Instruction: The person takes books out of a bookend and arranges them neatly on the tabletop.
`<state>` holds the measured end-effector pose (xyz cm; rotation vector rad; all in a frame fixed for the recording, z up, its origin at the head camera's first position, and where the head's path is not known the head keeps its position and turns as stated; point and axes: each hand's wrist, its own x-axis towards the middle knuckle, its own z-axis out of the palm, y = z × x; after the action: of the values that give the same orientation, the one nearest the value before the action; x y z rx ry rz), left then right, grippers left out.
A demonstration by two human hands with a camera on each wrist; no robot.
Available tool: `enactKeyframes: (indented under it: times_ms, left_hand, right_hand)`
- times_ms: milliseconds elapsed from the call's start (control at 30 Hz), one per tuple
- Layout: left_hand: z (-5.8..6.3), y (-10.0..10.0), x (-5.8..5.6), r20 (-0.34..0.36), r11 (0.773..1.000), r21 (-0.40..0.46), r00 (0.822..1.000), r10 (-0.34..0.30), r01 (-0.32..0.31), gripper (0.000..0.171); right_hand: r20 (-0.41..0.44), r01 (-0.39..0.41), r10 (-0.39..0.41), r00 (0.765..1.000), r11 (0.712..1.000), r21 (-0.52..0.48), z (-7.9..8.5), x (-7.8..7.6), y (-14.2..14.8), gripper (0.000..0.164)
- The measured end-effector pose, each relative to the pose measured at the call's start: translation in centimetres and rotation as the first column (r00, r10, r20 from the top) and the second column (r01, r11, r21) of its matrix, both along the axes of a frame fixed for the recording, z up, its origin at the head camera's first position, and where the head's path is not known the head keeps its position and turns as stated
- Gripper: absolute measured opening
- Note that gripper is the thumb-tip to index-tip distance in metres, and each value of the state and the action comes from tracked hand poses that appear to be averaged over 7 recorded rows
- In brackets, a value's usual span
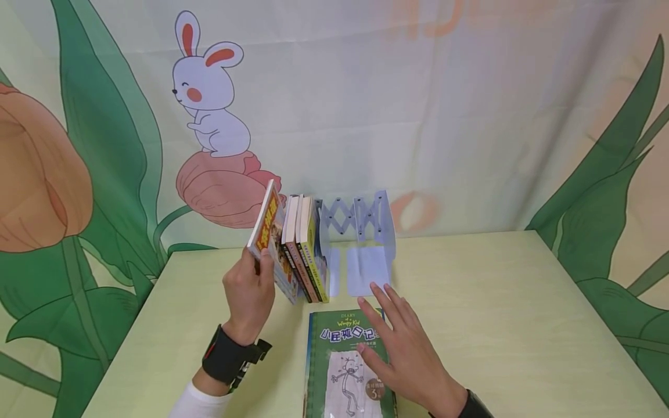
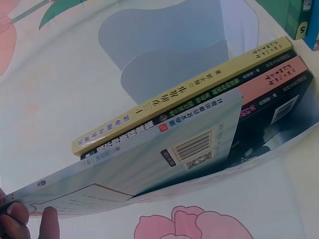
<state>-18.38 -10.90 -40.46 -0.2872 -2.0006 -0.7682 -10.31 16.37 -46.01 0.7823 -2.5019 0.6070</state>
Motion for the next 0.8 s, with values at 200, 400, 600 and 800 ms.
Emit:
enactKeyframes:
  times_ms: [200,400,600,800]
  left_hand:
    - [0.7,-0.1,0.6,-0.027,1.000,0.010,1.000,-0.001,0.001,0.032]
    - [1.2,-0.3,1.2,-0.060,1.000,0.016,0.998,-0.006,0.006,0.033]
    - [1.5,-0.5,1.7,-0.101,1.000,0.025,0.995,-0.007,0.009,0.033]
    - [2.1,-0.6,2.1,-0.140,1.000,0.026,0.990,-0.010,0.014,0.034]
  right_hand:
    - [-0.007,0.003,-0.003,1.000,1.000,0.000,0.1,0.0,0.0,0.075]
    - [-0.009,0.001,-0.001,1.000,1.000,-0.003,0.1,0.0,0.1,0.074]
    - [-0.009,-0.002,0.001,1.000,1.000,-0.008,0.1,0.0,0.1,0.075]
    - [-0.011,0.002,-0.002,1.000,1.000,-0.006,0.1,0.0,0.1,0.075]
